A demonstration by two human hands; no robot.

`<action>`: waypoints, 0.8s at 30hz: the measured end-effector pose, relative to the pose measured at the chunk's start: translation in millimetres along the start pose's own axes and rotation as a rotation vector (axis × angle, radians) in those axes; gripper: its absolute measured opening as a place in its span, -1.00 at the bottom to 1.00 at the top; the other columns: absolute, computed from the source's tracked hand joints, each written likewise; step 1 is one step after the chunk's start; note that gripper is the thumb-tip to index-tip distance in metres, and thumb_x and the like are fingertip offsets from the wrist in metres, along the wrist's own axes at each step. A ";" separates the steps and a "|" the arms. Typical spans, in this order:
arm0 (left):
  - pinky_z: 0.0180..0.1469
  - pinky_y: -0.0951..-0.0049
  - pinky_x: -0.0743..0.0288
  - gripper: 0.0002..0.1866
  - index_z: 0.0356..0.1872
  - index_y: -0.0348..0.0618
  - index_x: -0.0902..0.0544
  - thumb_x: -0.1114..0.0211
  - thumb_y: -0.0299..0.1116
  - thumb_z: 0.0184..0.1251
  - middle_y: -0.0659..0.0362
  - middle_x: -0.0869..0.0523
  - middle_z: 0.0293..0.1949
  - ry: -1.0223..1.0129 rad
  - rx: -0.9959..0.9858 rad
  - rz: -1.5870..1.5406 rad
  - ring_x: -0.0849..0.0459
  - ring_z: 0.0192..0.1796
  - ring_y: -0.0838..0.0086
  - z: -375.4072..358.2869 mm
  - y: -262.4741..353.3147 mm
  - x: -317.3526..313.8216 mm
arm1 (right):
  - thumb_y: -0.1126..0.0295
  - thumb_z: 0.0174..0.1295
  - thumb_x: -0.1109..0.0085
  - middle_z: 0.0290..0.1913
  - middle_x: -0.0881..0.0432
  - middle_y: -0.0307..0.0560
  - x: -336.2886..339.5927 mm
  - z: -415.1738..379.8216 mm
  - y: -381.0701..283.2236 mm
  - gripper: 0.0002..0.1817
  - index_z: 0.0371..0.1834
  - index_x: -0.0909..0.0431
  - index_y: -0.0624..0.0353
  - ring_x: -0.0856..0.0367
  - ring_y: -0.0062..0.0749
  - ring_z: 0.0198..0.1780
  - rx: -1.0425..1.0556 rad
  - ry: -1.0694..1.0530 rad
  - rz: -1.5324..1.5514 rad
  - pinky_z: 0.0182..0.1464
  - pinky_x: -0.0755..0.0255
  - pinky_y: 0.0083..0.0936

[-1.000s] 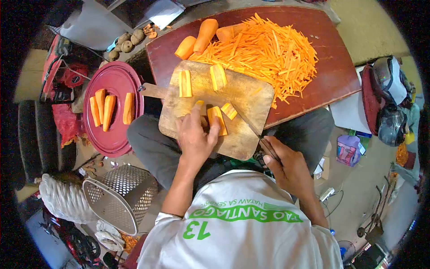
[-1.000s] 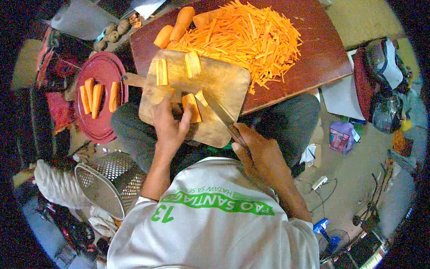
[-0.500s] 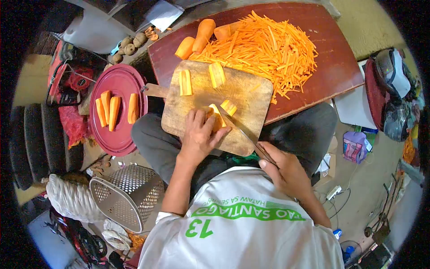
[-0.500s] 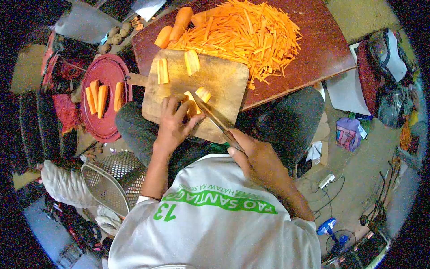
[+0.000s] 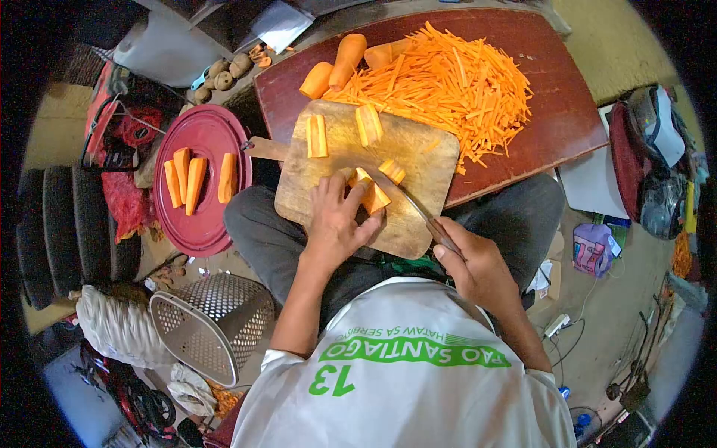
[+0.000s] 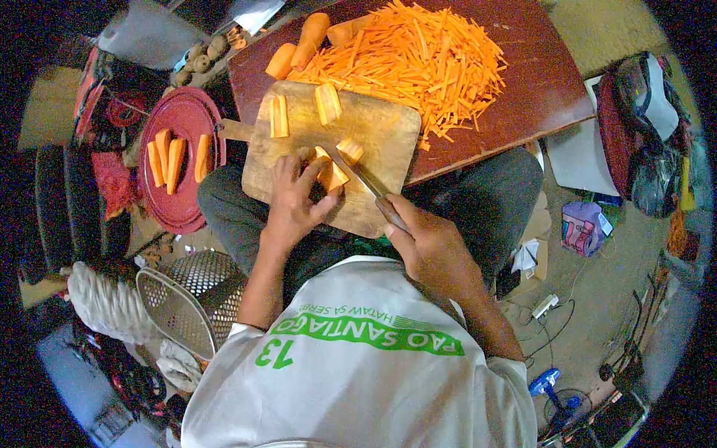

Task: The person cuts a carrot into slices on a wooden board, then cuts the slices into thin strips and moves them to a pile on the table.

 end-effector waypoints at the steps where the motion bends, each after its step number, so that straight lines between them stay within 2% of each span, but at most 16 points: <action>1: 0.27 -0.06 -0.46 -0.43 0.18 -0.25 -0.76 -0.63 -0.17 0.18 -0.13 -0.63 0.22 0.006 0.012 0.014 -0.56 0.23 -0.09 0.3 2.9 -1.3 | 0.33 0.58 -0.22 0.06 -0.80 0.34 1.4 1.6 -1.0 -0.55 0.47 -0.51 0.20 -0.80 0.32 0.08 0.002 0.002 -0.002 0.11 -0.68 0.01; 2: 0.30 -0.07 -0.47 -0.44 0.16 -0.25 -0.76 -0.65 -0.17 0.19 -0.13 -0.64 0.23 0.011 0.024 0.028 -0.57 0.24 -0.09 0.4 5.3 -2.4 | 0.33 0.59 -0.22 0.05 -0.80 0.34 2.3 3.1 -1.8 -0.55 0.47 -0.51 0.20 -0.80 0.33 0.07 0.004 0.004 -0.004 0.10 -0.68 0.01; 5: 0.31 -0.09 -0.48 -0.50 0.09 -0.24 -0.78 -0.65 -0.16 0.22 -0.13 -0.65 0.20 0.045 0.010 0.023 -0.58 0.23 -0.10 -1.6 6.5 -3.7 | 0.42 0.56 -0.23 0.04 -0.79 0.33 -5.3 7.7 -2.6 -0.55 0.45 -0.52 0.31 -0.82 0.25 0.05 -0.019 -0.075 0.019 0.09 -0.66 -0.16; 11: 0.19 -0.02 -0.41 -0.62 0.01 -0.21 -0.80 -0.63 -0.27 0.22 -0.05 -0.67 0.09 0.050 -0.121 0.057 -0.60 0.12 0.00 -0.5 12.5 -5.5 | 0.39 0.58 -0.24 0.11 -0.77 0.36 -18.5 22.3 -11.7 -0.55 0.44 -0.49 0.30 -0.79 0.34 0.10 0.071 -0.104 -0.065 0.08 -0.68 -0.04; 17: 0.16 -0.01 -0.39 -0.66 -0.04 -0.20 -0.81 -0.63 -0.31 0.18 -0.03 -0.70 0.09 0.068 -0.161 0.049 -0.62 0.10 0.04 2.6 14.6 -7.2 | 0.39 0.56 -0.23 0.04 -0.77 0.36 -18.5 26.8 -21.8 -0.54 0.44 -0.44 0.26 -0.79 0.39 0.01 0.089 -0.124 -0.201 -0.03 -0.69 0.11; 20: 0.14 -0.01 -0.37 -0.66 -0.05 -0.19 -0.81 -0.63 -0.31 0.17 0.00 -0.71 0.08 0.062 -0.168 0.024 -0.61 0.10 0.06 4.6 13.1 -7.1 | 0.23 0.58 -0.22 0.03 -0.74 0.32 -26.7 28.8 -16.7 -0.51 0.42 -0.42 0.28 -0.81 0.35 -0.11 0.006 -0.198 -0.217 -0.12 -0.73 0.14; 23: 0.13 -0.02 -0.36 -0.67 -0.06 -0.19 -0.81 -0.63 -0.30 0.18 0.04 -0.71 0.06 0.063 -0.168 -0.013 -0.61 0.08 0.07 5.6 11.2 -4.7 | 0.28 0.56 -0.26 -0.07 -0.75 0.33 -34.8 37.4 -14.4 -0.54 0.37 -0.42 0.27 -0.80 0.36 -0.10 -0.038 -0.236 -0.230 -0.12 -0.71 0.13; 24: 0.13 -0.02 -0.35 -0.67 -0.07 -0.19 -0.81 -0.62 -0.30 0.18 0.05 -0.71 0.05 0.066 -0.170 -0.028 -0.61 0.08 0.07 4.8 11.2 -4.3 | 0.30 0.55 -0.26 -0.08 -0.75 0.34 -34.9 45.4 -21.9 -0.54 0.37 -0.41 0.27 -0.79 0.37 -0.10 0.087 -0.151 -0.208 -0.13 -0.70 0.13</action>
Point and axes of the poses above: each hand's wrist, its own z-axis towards the middle knuckle, its own x-axis out of the back of the hand, y = z × x, the point moved 8 cm from there along z, towards the middle knuckle
